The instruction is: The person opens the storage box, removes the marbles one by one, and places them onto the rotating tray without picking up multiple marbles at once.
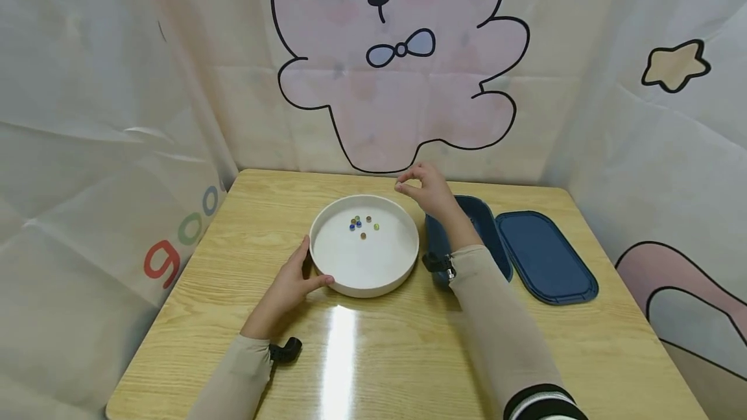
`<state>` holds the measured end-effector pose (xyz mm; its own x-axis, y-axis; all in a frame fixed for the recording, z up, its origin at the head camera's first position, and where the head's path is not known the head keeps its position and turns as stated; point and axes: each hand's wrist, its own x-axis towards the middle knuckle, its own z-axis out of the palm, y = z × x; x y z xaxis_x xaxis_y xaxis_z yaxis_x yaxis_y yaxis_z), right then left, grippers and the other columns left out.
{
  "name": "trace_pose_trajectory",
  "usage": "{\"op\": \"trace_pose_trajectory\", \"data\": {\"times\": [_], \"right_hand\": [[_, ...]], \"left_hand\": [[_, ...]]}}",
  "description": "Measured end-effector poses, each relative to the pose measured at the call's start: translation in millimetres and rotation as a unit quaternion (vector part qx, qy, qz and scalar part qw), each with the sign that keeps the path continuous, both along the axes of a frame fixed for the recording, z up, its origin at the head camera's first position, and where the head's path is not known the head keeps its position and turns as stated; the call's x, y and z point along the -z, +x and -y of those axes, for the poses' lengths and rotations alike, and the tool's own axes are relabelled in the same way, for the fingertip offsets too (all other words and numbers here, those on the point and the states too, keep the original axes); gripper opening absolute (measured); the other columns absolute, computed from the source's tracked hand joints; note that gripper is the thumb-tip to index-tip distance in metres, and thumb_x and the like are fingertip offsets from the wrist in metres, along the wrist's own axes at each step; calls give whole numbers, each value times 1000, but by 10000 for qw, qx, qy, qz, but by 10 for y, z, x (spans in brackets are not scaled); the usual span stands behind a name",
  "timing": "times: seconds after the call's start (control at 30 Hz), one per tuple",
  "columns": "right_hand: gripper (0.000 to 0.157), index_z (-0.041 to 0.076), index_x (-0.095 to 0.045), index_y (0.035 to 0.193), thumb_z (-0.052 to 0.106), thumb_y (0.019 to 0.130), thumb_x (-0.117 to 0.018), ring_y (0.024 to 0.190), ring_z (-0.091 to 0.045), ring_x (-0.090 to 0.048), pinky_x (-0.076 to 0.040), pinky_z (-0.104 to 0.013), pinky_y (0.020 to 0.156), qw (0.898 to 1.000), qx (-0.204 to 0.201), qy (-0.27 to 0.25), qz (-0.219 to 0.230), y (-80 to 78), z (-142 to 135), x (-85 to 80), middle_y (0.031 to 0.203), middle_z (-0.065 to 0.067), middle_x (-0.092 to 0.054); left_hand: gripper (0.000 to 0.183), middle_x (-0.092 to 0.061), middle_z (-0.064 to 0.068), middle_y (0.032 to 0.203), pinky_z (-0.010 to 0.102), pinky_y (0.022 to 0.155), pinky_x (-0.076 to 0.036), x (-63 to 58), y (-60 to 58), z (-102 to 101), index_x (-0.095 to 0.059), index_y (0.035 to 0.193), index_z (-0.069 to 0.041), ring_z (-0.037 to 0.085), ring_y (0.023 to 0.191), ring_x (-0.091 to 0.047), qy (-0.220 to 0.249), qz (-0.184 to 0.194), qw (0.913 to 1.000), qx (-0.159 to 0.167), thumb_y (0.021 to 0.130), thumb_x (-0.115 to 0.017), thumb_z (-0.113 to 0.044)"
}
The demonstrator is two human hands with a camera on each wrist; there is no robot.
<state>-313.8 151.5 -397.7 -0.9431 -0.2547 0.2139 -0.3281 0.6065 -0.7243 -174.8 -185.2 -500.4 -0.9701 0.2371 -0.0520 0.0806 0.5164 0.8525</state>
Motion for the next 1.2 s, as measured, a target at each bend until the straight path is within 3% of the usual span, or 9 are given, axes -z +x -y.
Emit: {"op": "trace_pose_trajectory", "data": {"times": [0.2,0.37,0.67,0.9,1.2], "right_hand": [[17,12,-74,105,25,94,-77,124,-31,-51,-43,-55,107,9989,-379,79,269,-30,149,12,124,-7,-58],[16,15,-75,106,25,94,-78,116,-26,-52,-45,-51,104,9973,-554,45,487,-73,287,129,116,-2,-58],[15,14,-77,107,23,94,-77,116,-32,-55,-47,-47,99,9936,-715,379,791,-125,479,279,116,-7,-60],[18,13,-76,112,23,98,-73,110,-24,-56,-48,-44,98,9891,-780,840,919,-144,579,328,117,-4,-60],[20,11,-77,113,23,97,-74,108,-24,-55,-48,-43,98,9884,-781,891,950,-189,615,377,116,-5,-59]], "left_hand": [[123,-8,12,172,57,126,-15,19,-14,-8,-3,165,-6,34,158,-8,58,-4,10000,-24,82,-84,-47],[121,-9,12,172,57,126,-16,34,18,7,-4,165,-6,33,158,-9,34,-46,10000,-49,83,-84,-44],[119,-11,12,172,56,126,-17,32,-7,-10,-5,165,-6,33,158,-11,-4,-53,10000,-7,84,-84,-44],[119,-10,9,172,55,126,-17,44,-43,8,-4,166,-7,30,158,-11,61,-51,10000,5,85,-83,-45],[117,-11,10,172,53,127,-17,30,-30,5,-4,165,-6,30,158,-11,48,-82,10000,-17,86,-84,-40]]}}
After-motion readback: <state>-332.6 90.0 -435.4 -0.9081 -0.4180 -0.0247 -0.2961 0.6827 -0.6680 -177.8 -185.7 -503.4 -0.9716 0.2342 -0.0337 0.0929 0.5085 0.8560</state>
